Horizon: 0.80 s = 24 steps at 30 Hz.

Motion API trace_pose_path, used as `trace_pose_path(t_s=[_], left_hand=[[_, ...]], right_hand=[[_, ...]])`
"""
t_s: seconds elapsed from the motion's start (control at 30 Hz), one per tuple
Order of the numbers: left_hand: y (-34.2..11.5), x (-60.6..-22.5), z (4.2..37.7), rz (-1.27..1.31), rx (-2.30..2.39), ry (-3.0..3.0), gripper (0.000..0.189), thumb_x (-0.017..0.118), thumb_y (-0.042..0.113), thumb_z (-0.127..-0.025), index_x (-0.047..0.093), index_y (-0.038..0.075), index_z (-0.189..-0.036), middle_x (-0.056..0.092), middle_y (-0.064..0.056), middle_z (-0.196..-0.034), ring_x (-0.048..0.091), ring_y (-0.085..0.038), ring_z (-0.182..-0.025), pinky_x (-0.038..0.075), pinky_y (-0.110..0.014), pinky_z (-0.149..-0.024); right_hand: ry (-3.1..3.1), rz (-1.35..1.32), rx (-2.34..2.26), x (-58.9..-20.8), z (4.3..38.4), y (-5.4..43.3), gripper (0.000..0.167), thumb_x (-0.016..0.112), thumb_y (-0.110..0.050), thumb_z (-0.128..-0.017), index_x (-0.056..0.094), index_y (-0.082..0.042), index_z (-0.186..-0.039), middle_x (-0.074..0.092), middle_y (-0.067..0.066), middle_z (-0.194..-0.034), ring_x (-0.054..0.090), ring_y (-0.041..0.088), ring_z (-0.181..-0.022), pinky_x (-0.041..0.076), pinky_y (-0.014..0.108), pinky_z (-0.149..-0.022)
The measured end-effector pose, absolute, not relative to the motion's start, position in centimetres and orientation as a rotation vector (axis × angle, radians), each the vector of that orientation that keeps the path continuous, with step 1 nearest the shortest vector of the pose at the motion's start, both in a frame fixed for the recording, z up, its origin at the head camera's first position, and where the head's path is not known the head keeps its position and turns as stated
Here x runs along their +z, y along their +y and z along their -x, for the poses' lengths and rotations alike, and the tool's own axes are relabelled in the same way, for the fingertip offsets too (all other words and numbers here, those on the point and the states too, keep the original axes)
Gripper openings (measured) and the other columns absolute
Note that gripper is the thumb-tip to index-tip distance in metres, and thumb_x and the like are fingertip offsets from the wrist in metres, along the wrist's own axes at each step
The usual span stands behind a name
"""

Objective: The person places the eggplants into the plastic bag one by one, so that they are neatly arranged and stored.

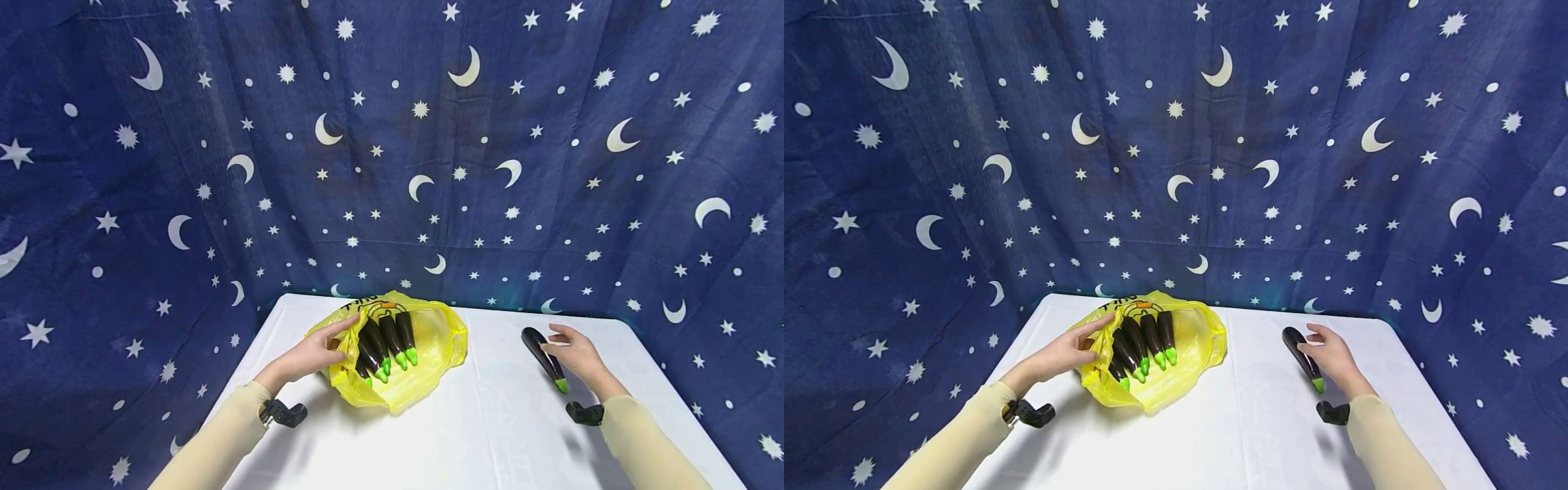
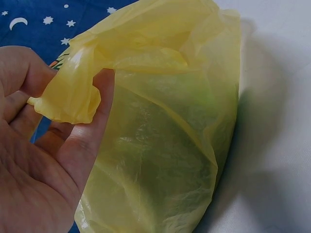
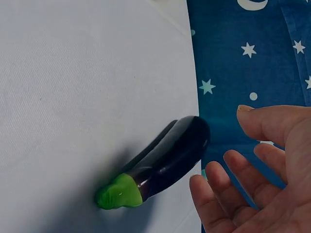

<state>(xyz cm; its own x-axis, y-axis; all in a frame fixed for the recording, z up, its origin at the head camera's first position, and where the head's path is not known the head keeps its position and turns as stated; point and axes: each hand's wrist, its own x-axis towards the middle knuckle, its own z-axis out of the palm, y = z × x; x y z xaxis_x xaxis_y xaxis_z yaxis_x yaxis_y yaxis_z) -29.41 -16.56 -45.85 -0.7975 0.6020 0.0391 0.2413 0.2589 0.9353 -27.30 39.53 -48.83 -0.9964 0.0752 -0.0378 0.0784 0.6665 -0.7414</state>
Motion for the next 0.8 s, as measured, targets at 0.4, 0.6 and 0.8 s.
trace_pose_path(t_s=[0.4, 0.6, 0.8], left_hand=[[-16.6, -46.0, 29.5, -0.768, 1.555, 2.213, 0.083, 0.065, -0.004, -0.090, 0.030, 0.016, -0.163, 0.026, -0.005, -0.167, 0.058, -0.029, -0.122, 0.052, -0.028, -0.091], [-16.6, -46.0, 29.5, -0.762, 1.544, 2.217, 0.082, 0.066, -0.001, -0.091, 0.030, 0.017, -0.163, 0.027, -0.004, -0.167, 0.054, -0.030, -0.127, 0.051, -0.028, -0.093], [-16.5, -46.1, 29.5, -0.763, 1.514, 2.255, 0.081, 0.067, 0.001, -0.091, 0.032, 0.018, -0.162, 0.027, -0.003, -0.167, 0.049, -0.030, -0.133, 0.049, -0.026, -0.095]], right_hand=[[2.867, -0.163, -1.254, -49.5, 27.4, 40.2, 0.070, 0.066, -0.020, -0.098, 0.033, 0.011, -0.152, 0.048, 0.039, -0.139, 0.047, 0.055, -0.126, 0.043, 0.063, -0.100], [2.884, -0.166, -1.222, -50.1, 27.5, 40.8, 0.070, 0.068, -0.017, -0.096, 0.034, 0.013, -0.150, 0.049, 0.041, -0.136, 0.048, 0.055, -0.124, 0.046, 0.061, -0.097], [2.781, -0.195, -1.237, -50.7, 27.7, 41.7, 0.075, 0.069, -0.018, -0.096, 0.030, 0.014, -0.151, 0.047, 0.043, -0.137, 0.054, 0.051, -0.119, 0.052, 0.054, -0.089]])
